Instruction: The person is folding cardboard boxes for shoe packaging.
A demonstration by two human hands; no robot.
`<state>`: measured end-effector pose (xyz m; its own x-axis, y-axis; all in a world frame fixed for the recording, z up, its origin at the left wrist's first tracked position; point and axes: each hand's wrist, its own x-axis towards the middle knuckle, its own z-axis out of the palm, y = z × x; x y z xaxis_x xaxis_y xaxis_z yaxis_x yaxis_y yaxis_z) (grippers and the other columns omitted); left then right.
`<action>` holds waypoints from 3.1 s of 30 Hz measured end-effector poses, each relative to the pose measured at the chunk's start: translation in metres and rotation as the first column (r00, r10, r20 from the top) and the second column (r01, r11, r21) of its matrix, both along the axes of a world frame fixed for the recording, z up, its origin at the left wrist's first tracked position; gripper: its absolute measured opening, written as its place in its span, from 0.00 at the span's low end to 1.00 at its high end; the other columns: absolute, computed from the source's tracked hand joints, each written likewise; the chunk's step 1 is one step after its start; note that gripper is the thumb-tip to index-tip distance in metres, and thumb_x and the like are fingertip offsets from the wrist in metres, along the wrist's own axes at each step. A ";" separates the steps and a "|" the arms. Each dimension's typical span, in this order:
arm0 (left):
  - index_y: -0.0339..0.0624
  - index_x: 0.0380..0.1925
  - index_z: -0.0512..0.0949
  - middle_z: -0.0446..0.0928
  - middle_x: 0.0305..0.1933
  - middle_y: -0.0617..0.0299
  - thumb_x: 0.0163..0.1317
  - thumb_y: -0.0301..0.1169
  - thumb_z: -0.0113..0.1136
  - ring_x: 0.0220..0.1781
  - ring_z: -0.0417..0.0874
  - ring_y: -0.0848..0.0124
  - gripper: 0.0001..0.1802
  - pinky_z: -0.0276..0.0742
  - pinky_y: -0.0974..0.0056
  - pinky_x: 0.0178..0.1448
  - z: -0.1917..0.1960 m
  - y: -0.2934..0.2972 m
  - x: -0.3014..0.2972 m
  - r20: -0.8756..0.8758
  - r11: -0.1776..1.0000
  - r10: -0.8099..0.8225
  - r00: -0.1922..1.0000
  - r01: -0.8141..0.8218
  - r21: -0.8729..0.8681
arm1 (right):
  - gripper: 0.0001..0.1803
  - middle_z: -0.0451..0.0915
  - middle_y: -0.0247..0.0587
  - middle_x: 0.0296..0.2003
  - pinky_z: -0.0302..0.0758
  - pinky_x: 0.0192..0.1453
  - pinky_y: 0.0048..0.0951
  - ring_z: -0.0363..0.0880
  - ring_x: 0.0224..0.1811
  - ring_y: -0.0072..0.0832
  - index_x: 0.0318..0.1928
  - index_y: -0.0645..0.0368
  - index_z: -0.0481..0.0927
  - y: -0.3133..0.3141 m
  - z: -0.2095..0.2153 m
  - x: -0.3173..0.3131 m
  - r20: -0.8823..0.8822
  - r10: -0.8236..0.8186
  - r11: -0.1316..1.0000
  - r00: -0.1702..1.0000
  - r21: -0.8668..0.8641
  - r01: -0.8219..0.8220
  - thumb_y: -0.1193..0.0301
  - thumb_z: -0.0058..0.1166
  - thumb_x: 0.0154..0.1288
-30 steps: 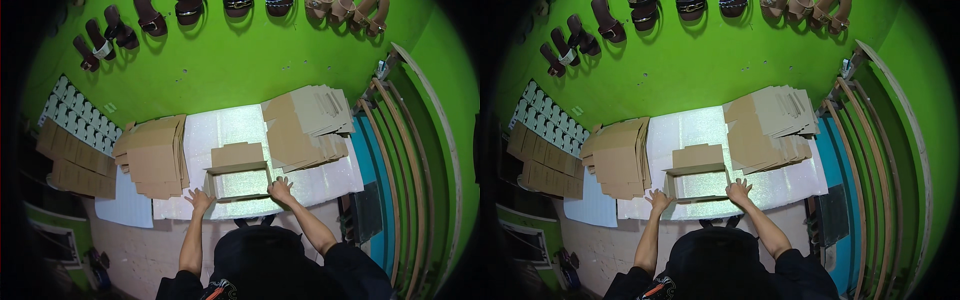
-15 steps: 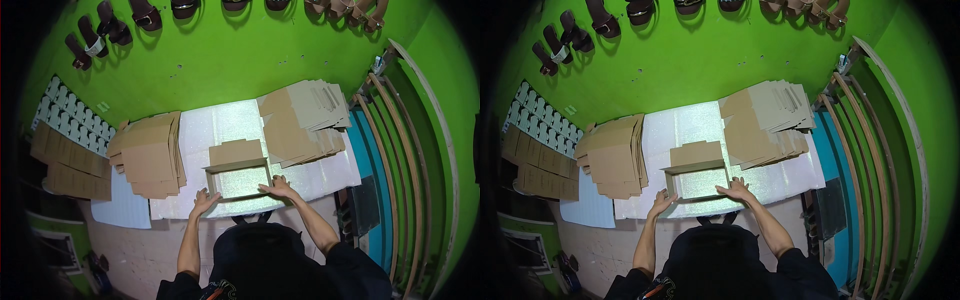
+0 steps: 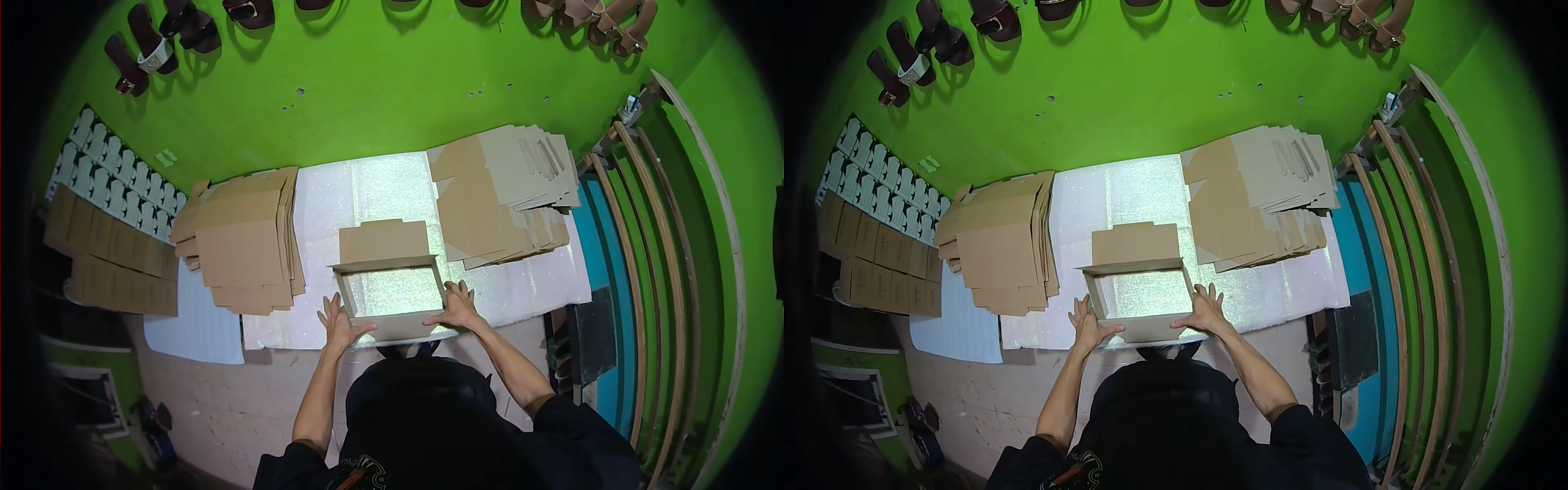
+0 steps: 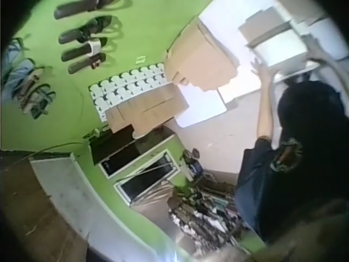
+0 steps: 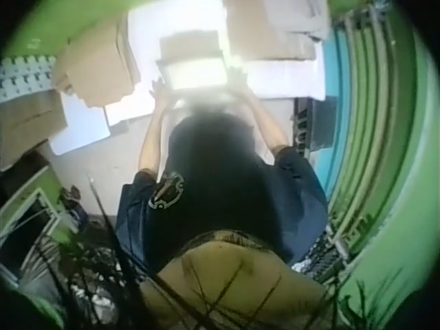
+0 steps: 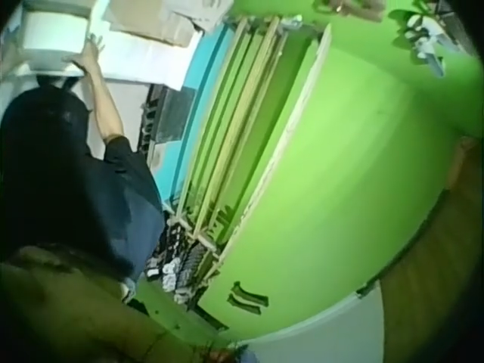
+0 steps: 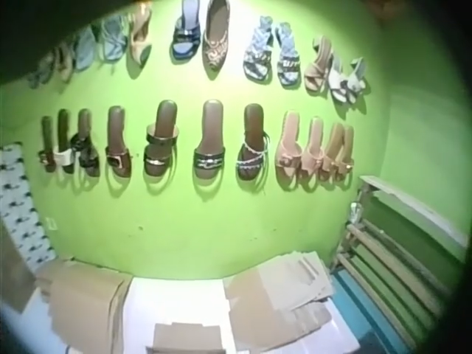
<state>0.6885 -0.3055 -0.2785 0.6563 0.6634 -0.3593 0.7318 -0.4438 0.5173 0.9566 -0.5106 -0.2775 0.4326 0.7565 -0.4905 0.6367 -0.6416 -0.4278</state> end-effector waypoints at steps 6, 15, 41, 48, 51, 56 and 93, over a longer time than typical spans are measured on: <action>0.30 0.63 0.75 0.49 0.80 0.34 0.38 0.68 0.76 0.83 0.36 0.34 0.61 0.35 0.21 0.75 0.000 0.007 0.008 -0.030 1.000 -0.011 0.999 0.012 0.029 | 0.67 0.59 0.62 0.73 0.45 0.74 0.79 0.44 0.78 0.67 0.62 0.80 0.71 -0.001 0.000 -0.001 -0.042 -0.067 0.995 0.997 0.073 0.070 0.34 0.76 0.34; 0.21 0.48 0.81 0.54 0.78 0.36 0.67 0.48 0.59 0.82 0.40 0.34 0.32 0.33 0.22 0.76 -0.011 0.007 0.022 0.021 0.985 0.152 0.988 -0.153 0.078 | 0.41 0.64 0.62 0.70 0.48 0.72 0.79 0.50 0.76 0.65 0.48 0.78 0.82 -0.004 -0.013 0.010 -0.060 -0.181 0.965 0.982 0.182 0.190 0.41 0.56 0.66; 0.40 0.63 0.74 0.64 0.73 0.46 0.58 0.32 0.69 0.77 0.56 0.42 0.31 0.42 0.27 0.76 0.058 0.045 0.036 0.374 0.854 -0.024 0.927 -0.175 0.490 | 0.34 0.65 0.60 0.66 0.51 0.74 0.69 0.57 0.72 0.62 0.67 0.63 0.71 0.032 0.078 0.038 0.392 -0.244 0.766 0.887 0.639 -0.072 0.61 0.65 0.64; 0.43 0.56 0.83 0.66 0.72 0.49 0.62 0.39 0.68 0.77 0.56 0.42 0.23 0.37 0.25 0.77 0.075 0.062 0.058 0.210 0.859 -0.214 0.954 0.082 0.505 | 0.30 0.62 0.56 0.71 0.47 0.76 0.73 0.53 0.76 0.63 0.68 0.50 0.74 0.058 0.068 0.039 0.466 -0.037 0.895 0.884 0.409 -0.178 0.53 0.58 0.70; 0.41 0.52 0.85 0.67 0.72 0.48 0.62 0.42 0.69 0.78 0.55 0.43 0.22 0.36 0.24 0.76 0.073 0.050 0.055 0.226 0.876 -0.195 0.954 0.065 0.478 | 0.29 0.63 0.56 0.70 0.47 0.76 0.73 0.53 0.75 0.62 0.67 0.49 0.75 0.048 0.057 0.033 0.461 -0.051 0.881 0.886 0.439 -0.177 0.51 0.55 0.71; 0.40 0.52 0.85 0.64 0.74 0.46 0.61 0.45 0.69 0.79 0.52 0.41 0.25 0.37 0.24 0.76 0.051 0.035 0.035 0.233 0.893 -0.184 0.955 0.064 0.445 | 0.30 0.63 0.56 0.70 0.47 0.76 0.71 0.53 0.76 0.62 0.67 0.49 0.75 0.027 0.052 0.015 0.418 0.002 0.895 0.909 0.404 -0.188 0.51 0.56 0.71; 0.32 0.65 0.71 0.61 0.75 0.41 0.65 0.53 0.61 0.80 0.53 0.46 0.39 0.41 0.29 0.78 -0.008 0.015 -0.043 0.080 0.912 0.387 0.919 -0.394 0.115 | 0.47 0.60 0.65 0.71 0.46 0.76 0.71 0.49 0.77 0.64 0.69 0.69 0.66 0.003 0.027 0.022 0.225 -0.340 0.902 0.913 0.352 0.250 0.40 0.54 0.67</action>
